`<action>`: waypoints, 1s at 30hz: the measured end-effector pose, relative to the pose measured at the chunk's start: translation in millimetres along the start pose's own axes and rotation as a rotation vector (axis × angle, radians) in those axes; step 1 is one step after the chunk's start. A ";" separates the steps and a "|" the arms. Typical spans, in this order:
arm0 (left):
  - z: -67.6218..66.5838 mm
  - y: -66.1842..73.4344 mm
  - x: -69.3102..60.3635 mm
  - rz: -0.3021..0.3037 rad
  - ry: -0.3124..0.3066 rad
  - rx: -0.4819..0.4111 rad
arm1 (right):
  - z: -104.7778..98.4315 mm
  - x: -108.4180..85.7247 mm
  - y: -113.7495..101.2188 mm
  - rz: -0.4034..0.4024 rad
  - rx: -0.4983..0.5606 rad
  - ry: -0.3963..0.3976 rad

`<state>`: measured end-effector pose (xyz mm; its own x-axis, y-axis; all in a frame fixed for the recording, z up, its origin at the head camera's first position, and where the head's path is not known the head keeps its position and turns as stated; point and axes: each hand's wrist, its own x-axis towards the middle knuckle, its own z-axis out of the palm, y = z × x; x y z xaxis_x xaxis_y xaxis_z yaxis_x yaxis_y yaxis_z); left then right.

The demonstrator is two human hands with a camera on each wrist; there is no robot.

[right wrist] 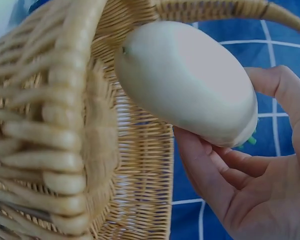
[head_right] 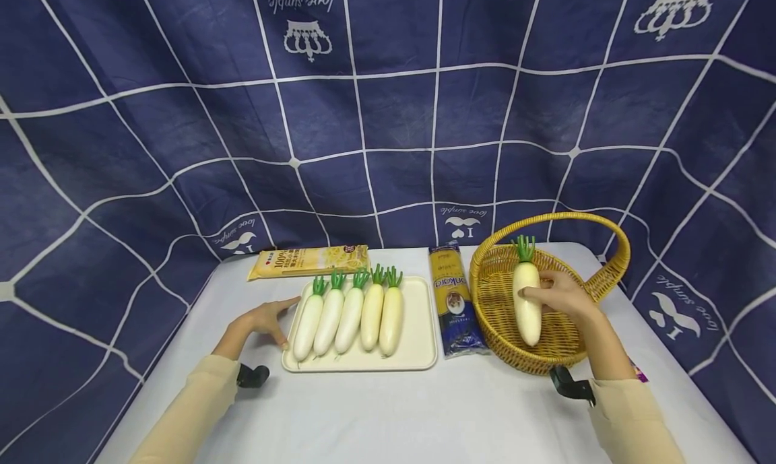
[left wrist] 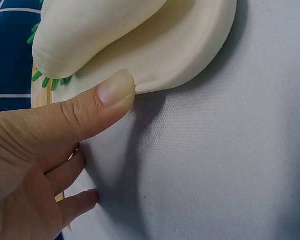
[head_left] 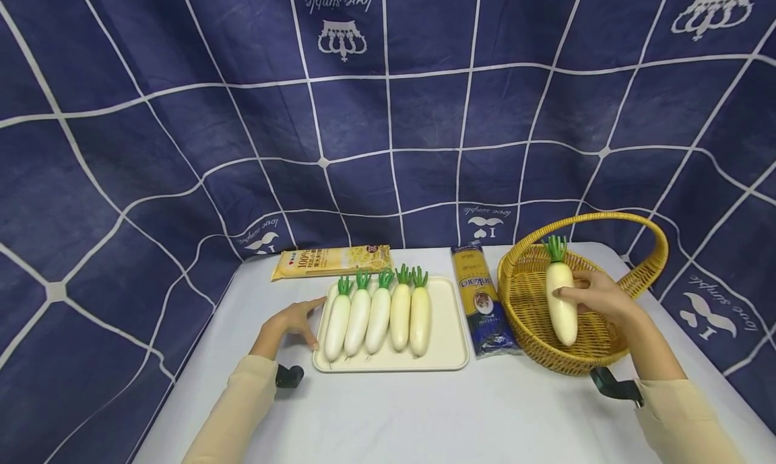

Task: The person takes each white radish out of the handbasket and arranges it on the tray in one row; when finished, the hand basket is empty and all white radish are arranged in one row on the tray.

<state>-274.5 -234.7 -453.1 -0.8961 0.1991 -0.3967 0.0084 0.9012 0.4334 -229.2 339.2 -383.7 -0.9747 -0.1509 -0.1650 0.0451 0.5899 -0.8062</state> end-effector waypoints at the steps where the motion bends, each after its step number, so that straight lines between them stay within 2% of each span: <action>1: -0.1 0.4 0.1 0.000 0.000 -0.002 | -0.5 -3.4 -0.4 0.000 -0.001 0.015; 6: -0.5 1.4 -0.2 0.001 0.008 0.014 | 1.8 -18.6 -5.5 0.009 -0.007 0.086; 12: 0.0 0.4 -0.7 0.001 0.012 0.023 | 10.4 -32.1 -10.0 -0.028 0.026 0.125; 19: 0.8 -0.2 0.7 0.021 0.007 0.013 | 20.5 -49.3 -14.1 -0.052 -0.018 0.200; 30: 1.5 -3.2 2.6 0.018 0.014 0.021 | 37.8 -69.2 -29.7 -0.127 0.049 0.239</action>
<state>-276.2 -236.5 -456.7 -0.9018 0.2105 -0.3775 0.0339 0.9052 0.4236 -154.8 302.1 -369.8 -0.9970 -0.0265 0.0728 -0.0756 0.5384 -0.8393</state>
